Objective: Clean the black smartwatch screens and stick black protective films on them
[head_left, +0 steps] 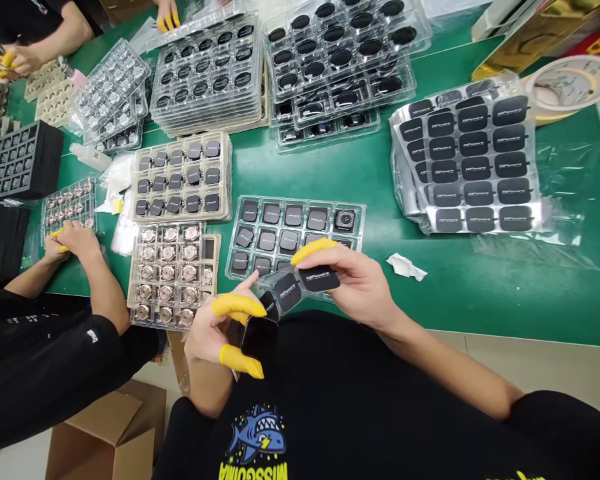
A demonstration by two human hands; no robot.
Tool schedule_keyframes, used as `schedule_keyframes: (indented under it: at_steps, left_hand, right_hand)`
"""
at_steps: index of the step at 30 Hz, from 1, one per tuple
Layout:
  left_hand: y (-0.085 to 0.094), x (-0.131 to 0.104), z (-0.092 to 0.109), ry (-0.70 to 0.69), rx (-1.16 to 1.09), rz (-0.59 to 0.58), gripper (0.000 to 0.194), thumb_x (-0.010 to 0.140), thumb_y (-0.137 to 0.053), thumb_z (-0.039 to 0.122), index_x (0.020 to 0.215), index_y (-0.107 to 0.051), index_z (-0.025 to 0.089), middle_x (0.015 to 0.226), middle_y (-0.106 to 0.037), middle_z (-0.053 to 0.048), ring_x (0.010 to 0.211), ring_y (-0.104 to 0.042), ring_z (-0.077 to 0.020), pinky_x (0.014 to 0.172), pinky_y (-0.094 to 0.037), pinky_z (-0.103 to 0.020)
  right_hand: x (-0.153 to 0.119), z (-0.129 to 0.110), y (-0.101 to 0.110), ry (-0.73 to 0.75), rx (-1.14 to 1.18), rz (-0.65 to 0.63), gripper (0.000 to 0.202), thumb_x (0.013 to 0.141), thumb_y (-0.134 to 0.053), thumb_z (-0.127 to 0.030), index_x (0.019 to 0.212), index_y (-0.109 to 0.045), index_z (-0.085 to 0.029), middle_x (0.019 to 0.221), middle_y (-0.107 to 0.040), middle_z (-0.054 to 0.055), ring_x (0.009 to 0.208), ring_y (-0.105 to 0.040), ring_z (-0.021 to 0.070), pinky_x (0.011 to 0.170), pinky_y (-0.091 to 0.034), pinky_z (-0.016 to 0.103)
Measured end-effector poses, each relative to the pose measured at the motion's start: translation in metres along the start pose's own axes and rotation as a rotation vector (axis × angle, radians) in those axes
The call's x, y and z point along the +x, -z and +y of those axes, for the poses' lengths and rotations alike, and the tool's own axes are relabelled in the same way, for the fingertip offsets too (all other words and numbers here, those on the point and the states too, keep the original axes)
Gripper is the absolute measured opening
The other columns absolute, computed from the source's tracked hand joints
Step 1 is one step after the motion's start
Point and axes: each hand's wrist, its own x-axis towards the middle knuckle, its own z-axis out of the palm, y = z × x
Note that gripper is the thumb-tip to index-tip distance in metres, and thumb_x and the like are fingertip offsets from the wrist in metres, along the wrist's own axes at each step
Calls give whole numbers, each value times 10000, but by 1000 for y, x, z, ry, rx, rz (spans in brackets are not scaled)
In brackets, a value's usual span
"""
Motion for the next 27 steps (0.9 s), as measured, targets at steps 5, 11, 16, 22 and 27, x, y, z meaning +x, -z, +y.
schedule_keyframes:
  at_steps: [5,11,16,22,27]
  left_hand:
    - [13,1,-14,11,-142,-82,782,711,-1015,742,1263,-821,222,774,-805,-9,663,-783,-199,1335,-503,-702]
    - [10,-3,-26,109,-302,-36,749,679,-1047,714,1174,-822,198,650,-736,10,528,-681,-150,811,-713,-368]
    - [10,1,-18,202,-168,14,707,674,-1084,629,1163,-845,177,786,-791,-34,632,-729,-151,642,-625,-235]
    - [12,1,-12,215,24,111,655,687,-1084,610,1131,-869,179,913,-835,-53,739,-772,-154,716,-656,-226]
    - [6,6,-3,91,202,84,648,754,-1047,598,1236,-851,211,833,-811,-3,696,-752,-137,691,-647,-215]
  right_hand:
    - [0,8,5,26,81,-89,159,1050,-851,-400,953,-929,-301,1127,-837,97,886,-807,193,829,-707,361]
    - [-6,12,6,-15,166,-121,184,1056,-838,-300,891,-920,-303,1180,-805,96,927,-820,191,882,-718,364]
    - [-10,14,11,-52,100,-177,188,1064,-782,-244,935,-905,-303,1212,-812,93,972,-815,216,914,-707,407]
    - [-8,10,38,-230,220,-376,282,1092,-739,-557,1137,-855,-304,1384,-807,116,1224,-815,315,1028,-663,472]
    - [-9,-4,34,-540,179,-255,593,943,-829,-766,1303,-732,-304,1399,-785,117,1260,-786,335,1043,-641,471]
